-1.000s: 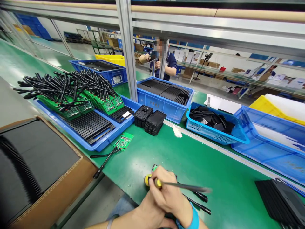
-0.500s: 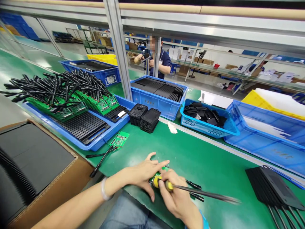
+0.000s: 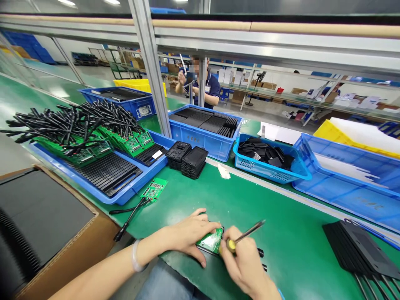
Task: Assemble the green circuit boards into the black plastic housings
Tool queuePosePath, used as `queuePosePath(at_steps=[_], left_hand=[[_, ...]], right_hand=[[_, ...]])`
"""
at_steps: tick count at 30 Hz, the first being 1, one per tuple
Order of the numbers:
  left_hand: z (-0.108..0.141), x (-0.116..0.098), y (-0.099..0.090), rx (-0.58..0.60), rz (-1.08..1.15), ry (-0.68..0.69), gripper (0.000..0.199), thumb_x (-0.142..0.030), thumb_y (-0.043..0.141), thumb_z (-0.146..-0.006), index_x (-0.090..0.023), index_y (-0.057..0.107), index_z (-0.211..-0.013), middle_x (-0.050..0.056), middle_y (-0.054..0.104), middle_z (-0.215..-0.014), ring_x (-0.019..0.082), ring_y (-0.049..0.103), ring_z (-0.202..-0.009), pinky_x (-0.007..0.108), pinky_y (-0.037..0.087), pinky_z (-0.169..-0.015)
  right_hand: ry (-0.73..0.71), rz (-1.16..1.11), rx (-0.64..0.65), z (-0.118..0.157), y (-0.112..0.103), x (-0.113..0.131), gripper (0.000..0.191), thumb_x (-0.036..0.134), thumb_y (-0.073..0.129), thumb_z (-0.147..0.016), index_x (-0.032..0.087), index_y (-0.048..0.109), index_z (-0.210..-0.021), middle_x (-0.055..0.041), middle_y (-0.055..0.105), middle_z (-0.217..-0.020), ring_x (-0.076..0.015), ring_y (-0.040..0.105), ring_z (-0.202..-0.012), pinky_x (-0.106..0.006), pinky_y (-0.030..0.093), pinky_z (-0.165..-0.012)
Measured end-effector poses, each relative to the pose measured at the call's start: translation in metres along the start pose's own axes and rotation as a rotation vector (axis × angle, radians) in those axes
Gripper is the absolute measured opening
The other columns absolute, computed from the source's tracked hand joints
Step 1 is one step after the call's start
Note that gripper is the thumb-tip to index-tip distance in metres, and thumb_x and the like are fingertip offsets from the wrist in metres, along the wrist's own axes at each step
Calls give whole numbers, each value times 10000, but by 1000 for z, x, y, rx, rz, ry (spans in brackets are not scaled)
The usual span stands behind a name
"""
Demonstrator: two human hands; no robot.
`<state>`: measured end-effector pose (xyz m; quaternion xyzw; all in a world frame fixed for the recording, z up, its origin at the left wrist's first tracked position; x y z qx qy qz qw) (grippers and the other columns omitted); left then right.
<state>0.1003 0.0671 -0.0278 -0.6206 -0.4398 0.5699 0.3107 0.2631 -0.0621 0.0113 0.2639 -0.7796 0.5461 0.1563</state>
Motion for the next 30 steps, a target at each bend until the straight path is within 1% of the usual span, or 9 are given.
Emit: queuePosePath(at_steps=[3,5,10,13,17,21,25,28,30], left_hand=[[-11,-4,-4,47,-92,2,787,-736,680,-667,-174,548,-1203,70,711,-850,265,646,-808,473,349,-1015],[-21,-7,-12,98,-130,11,651,-705,646,-737,-185,586,-1124,47,714,-788,244,657,-748,453,366,-991],[-48,4,-59,30,-315,-178,329,-545,668,-825,-274,665,-1011,-8,721,-847,196,663,-843,289,438,-818],[-62,31,-96,-200,-453,-492,403,-421,591,-910,-171,582,-1225,136,652,-1160,290,589,-1059,367,428,-863],[-73,74,-125,-397,-586,-826,784,-469,633,-865,7,343,-1417,324,485,-1321,424,469,-1181,504,353,-954],[-79,97,-128,-403,-619,-920,779,-460,645,-853,15,366,-1404,299,579,-1188,410,506,-1128,479,355,-940],[-81,105,-128,-402,-621,-939,768,-420,641,-848,-21,332,-1426,265,561,-1222,381,492,-1154,451,345,-957],[-81,107,-129,-392,-614,-950,807,-486,635,-843,-28,328,-1431,257,553,-1225,377,496,-1138,439,365,-934],[-80,108,-131,-383,-617,-950,759,-544,615,-843,-34,425,-1371,250,554,-1211,377,494,-1127,433,373,-921]], right_hand=[[133,309,-83,-12,-18,-37,144,299,398,-930,227,487,-1018,-17,619,-814,-161,569,-513,-279,430,-474],[223,524,-29,-17,-25,-69,193,262,385,-900,209,492,-1050,-75,629,-931,-204,618,-593,-304,439,-474],[314,646,117,-12,-23,-122,167,141,408,-852,176,545,-941,-85,601,-797,-260,641,-720,-337,491,-562],[329,606,74,-7,-15,-110,248,211,358,-931,148,566,-1050,-132,609,-928,-256,650,-755,-354,530,-595],[212,312,218,-1,11,-58,405,419,470,-948,151,557,-1240,-163,541,-1293,-292,546,-1185,-410,478,-990],[273,208,406,9,42,-23,759,408,695,-793,93,411,-1422,-189,322,-1516,-393,330,-1359,-512,376,-1083],[289,154,249,14,52,-17,669,259,757,-706,127,497,-1307,-170,480,-1364,-361,425,-1261,-481,401,-1039],[355,75,178,16,50,-16,810,186,835,-568,145,476,-1292,-131,531,-1222,-329,493,-1152,-420,439,-978],[403,-20,193,15,45,-15,829,204,808,-616,170,427,-1351,-110,521,-1212,-292,524,-1115,-371,452,-942]])
Point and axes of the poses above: each hand's wrist, its own z-axis away from the middle knuckle, its own y-axis out of the palm, x = y × z, the point moved 1 cm from there along -z, towards the middle knuckle
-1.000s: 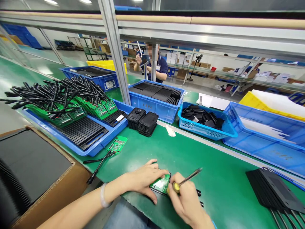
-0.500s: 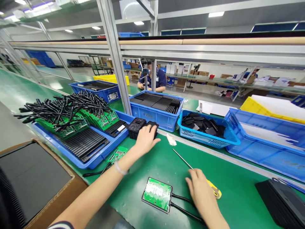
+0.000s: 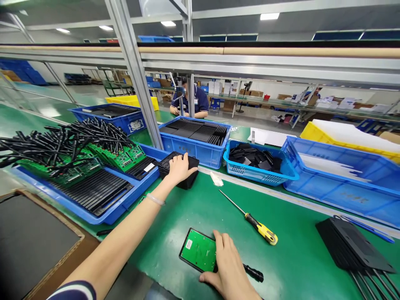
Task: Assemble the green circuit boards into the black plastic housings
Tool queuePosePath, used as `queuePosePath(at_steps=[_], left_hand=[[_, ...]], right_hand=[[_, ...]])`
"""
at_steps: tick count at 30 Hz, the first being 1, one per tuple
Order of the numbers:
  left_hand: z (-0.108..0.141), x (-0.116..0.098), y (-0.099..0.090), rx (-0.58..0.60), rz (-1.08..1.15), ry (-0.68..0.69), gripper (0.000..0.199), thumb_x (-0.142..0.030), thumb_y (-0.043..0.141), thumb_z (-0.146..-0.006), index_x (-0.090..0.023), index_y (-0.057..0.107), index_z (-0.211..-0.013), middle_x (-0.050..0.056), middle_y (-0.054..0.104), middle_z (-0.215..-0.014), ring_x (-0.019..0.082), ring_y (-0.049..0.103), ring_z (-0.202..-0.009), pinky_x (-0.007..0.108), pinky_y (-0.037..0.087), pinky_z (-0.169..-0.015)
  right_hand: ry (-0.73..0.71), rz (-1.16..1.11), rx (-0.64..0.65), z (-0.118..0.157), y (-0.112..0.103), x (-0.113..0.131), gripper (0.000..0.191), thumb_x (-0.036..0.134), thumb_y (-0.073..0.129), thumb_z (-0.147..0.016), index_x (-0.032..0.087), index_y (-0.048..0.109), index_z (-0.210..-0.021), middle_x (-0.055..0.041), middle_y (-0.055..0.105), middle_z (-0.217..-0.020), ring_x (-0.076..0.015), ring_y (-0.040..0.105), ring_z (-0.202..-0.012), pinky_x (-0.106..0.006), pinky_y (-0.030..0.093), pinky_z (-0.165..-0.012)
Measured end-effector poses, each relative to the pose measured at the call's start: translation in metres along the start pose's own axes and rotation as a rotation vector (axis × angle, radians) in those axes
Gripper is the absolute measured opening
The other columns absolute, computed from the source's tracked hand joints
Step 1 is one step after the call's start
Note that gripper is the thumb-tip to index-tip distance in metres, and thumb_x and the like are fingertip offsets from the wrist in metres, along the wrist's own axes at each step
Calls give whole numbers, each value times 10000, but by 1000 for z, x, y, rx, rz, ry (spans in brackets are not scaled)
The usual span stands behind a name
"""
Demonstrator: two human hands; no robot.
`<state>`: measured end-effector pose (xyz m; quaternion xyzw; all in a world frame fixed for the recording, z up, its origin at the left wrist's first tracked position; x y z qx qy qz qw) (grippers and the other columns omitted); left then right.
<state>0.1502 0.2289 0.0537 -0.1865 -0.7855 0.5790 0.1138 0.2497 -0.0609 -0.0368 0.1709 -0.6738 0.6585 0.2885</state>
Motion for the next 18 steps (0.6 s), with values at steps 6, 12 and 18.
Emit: queuePosePath(at_steps=[6,12,18], left_hand=[[-2,3,-3,25,-39,21,640,-640,567,-834,-65,660,-1099,244,554,-1166,386,476,-1108,435,370,-899],[-1,8,-5,35,-48,87,663,-679,543,-825,-106,664,-1135,229,554,-1181,382,460,-1130,431,346,-913],[-3,11,-4,46,-48,124,625,-640,587,-813,-122,637,-1158,192,554,-1206,360,458,-1158,437,339,-937]], right_hand=[[105,-391,142,1,-26,5,136,197,696,-697,198,560,-710,11,561,-740,-177,558,-736,-263,438,-670],[400,-1491,-47,8,-40,-4,337,329,864,-652,180,665,-879,-20,703,-855,-160,649,-760,-271,530,-729],[494,-2011,-78,10,-44,-7,403,341,854,-602,185,739,-956,-58,737,-1026,-185,677,-983,-287,535,-897]])
Point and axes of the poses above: each hand's wrist, its own z-axis away from the middle knuckle, its own y-axis out of the palm, x = y × z, the point moved 1 cm from there along -z, towards the middle knuckle
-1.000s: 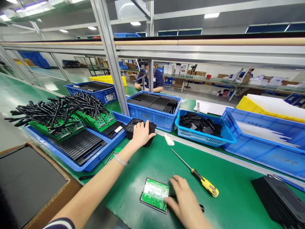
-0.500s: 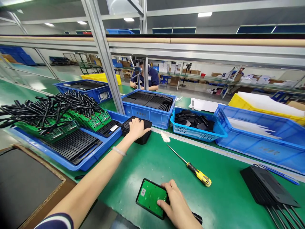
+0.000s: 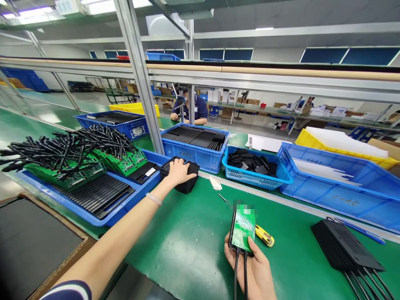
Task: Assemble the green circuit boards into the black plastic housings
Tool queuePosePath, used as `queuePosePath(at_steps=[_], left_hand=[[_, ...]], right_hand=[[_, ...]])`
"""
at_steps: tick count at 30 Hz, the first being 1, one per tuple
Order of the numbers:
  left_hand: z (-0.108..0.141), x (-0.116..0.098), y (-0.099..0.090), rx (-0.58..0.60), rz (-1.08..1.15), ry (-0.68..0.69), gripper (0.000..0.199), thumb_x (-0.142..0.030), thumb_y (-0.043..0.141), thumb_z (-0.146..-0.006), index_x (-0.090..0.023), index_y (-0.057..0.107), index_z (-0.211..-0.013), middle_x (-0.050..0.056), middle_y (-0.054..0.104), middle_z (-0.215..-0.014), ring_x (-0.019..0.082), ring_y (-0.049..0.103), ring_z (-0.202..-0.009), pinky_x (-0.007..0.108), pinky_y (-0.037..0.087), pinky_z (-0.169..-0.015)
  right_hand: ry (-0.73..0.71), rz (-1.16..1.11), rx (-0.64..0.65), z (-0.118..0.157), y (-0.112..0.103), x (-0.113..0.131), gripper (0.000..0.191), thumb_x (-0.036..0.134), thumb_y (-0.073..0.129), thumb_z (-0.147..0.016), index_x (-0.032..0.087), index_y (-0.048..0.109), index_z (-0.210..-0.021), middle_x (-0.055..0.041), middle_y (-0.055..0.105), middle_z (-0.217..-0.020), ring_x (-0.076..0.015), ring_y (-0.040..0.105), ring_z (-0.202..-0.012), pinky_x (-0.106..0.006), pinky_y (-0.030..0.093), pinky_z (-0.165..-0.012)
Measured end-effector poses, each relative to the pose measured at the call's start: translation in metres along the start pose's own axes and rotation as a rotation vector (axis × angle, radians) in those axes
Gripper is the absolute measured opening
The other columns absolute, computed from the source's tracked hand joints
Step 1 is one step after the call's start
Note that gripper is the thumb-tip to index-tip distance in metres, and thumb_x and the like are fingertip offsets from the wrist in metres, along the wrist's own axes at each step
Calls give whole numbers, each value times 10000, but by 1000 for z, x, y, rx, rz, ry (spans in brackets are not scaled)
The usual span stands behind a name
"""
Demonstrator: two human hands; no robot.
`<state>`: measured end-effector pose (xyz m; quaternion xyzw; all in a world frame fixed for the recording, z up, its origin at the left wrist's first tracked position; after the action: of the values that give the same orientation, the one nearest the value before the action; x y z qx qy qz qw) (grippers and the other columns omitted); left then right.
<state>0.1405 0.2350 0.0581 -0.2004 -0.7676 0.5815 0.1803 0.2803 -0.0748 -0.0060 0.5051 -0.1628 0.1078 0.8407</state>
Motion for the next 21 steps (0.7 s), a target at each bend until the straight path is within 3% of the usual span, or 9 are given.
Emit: queuePosePath(at_steps=[3,7,16,19,21], left_hand=[[1,-5,-1,4,-6,-20,611,-608,581,-837,-114,597,-1195,182,539,-1238,346,454,-1174,450,343,-944],[5,-10,-3,22,-7,-21,507,-548,571,-875,-129,611,-1158,163,544,-1247,333,451,-1196,463,345,-961],[18,-7,-6,65,101,13,451,-491,613,-869,-166,595,-1180,109,557,-1262,308,457,-1222,503,340,-1010],[15,-6,-7,65,230,-23,430,-425,677,-826,-159,603,-1155,108,583,-1210,306,500,-1185,509,364,-1005],[13,-6,-11,30,368,-68,538,-362,742,-751,-142,572,-1212,137,569,-1208,327,519,-1175,492,386,-1000]], right_hand=[[-36,25,108,2,4,-1,549,567,724,-706,185,714,-1101,-103,630,-1266,-232,586,-1185,-365,458,-1021],[-83,141,198,4,2,-3,708,801,447,-778,246,712,-1128,-127,590,-1306,-281,551,-1225,-495,306,-1116],[-88,207,304,4,-8,-5,676,783,403,-811,276,705,-1141,-114,590,-1301,-279,539,-1236,-496,179,-1161],[-94,183,368,4,-3,-8,622,748,428,-825,297,693,-1160,-106,601,-1291,-263,503,-1269,-457,138,-1177],[-95,161,392,5,-1,-9,602,725,438,-832,295,687,-1172,-107,604,-1289,-264,494,-1278,-464,154,-1174]])
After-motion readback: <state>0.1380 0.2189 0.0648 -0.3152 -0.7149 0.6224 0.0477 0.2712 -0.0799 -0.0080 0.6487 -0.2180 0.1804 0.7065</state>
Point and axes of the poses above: each hand's wrist, its own z-axis away from the middle knuckle, its own y-axis out of the palm, x = y × z, the point moved 1 cm from there along -z, towards the middle knuckle
